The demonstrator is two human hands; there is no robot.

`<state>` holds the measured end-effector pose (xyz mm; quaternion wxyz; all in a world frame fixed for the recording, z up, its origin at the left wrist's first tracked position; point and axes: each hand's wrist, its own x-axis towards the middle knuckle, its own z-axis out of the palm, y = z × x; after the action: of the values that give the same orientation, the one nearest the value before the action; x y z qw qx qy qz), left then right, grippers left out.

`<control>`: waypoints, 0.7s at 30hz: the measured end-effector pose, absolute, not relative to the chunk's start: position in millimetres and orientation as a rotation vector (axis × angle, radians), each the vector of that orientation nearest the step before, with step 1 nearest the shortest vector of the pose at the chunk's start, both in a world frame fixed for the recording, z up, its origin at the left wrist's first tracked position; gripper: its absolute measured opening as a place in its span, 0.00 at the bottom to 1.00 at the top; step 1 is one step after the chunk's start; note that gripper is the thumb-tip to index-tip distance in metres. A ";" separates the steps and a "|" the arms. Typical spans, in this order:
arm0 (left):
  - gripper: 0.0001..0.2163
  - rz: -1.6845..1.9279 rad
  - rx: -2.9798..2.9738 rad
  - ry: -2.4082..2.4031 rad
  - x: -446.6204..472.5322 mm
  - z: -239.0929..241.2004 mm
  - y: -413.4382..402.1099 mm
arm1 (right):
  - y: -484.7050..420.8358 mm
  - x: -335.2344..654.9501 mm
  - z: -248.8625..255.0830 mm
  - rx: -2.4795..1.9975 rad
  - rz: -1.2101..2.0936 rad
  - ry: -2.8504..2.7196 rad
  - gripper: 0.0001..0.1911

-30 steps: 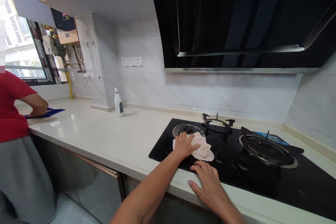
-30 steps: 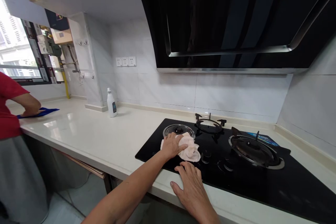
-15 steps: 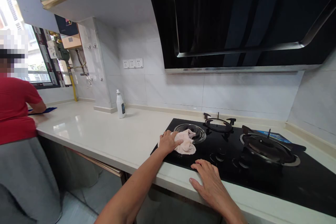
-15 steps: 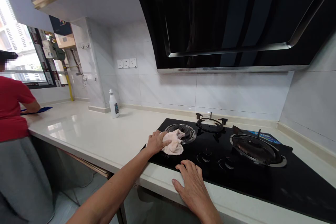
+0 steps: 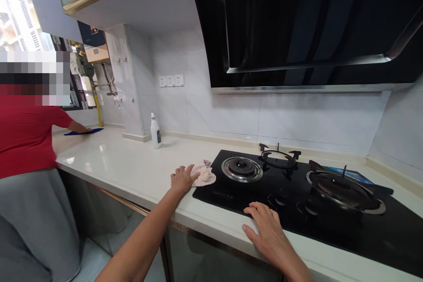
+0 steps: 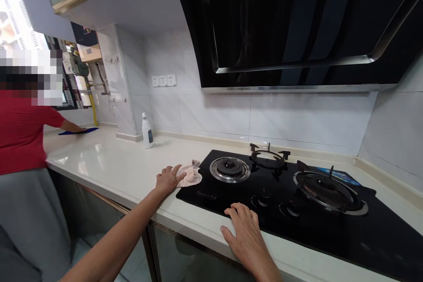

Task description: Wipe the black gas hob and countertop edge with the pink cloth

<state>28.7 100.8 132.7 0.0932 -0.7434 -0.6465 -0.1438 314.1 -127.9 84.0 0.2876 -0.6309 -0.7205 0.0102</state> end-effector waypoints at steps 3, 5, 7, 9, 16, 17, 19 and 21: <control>0.25 -0.416 -2.191 -1.905 21.0 133.1 91.1 | -126.8 313.7 82.9 -1.682 0.019 -1.927 0.18; 0.24 -0.411 -2.183 -1.890 17.9 132.8 81.4 | -125.9 313.2 82.1 -1.677 0.011 -1.926 0.18; 0.23 -0.408 -2.175 -1.874 15.0 131.1 69.3 | -124.8 313.0 81.0 -1.674 0.004 -1.923 0.18; 0.22 -0.414 -2.173 -1.846 11.8 127.6 55.5 | -123.2 313.7 79.2 -1.670 -0.002 -1.921 0.18; 0.20 -0.563 -2.106 -1.787 5.6 110.4 5.1 | -114.3 324.0 67.5 -1.671 0.022 -1.959 0.21; 0.20 -0.584 -2.102 -1.790 5.9 109.0 -1.1 | -113.4 325.2 66.3 -1.671 0.021 -1.962 0.22; 0.20 -0.614 -2.102 -1.794 7.1 107.7 -11.1 | -112.7 326.4 64.9 -1.674 0.017 -1.963 0.22; 0.19 -0.626 -2.101 -1.801 9.4 107.7 -17.2 | -113.2 326.3 64.7 -1.678 0.017 -1.961 0.22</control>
<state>9.4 -17.2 107.7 0.1517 -0.7319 -0.6275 -0.2181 326.3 -113.2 64.7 0.2765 -0.6248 -0.7301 0.0062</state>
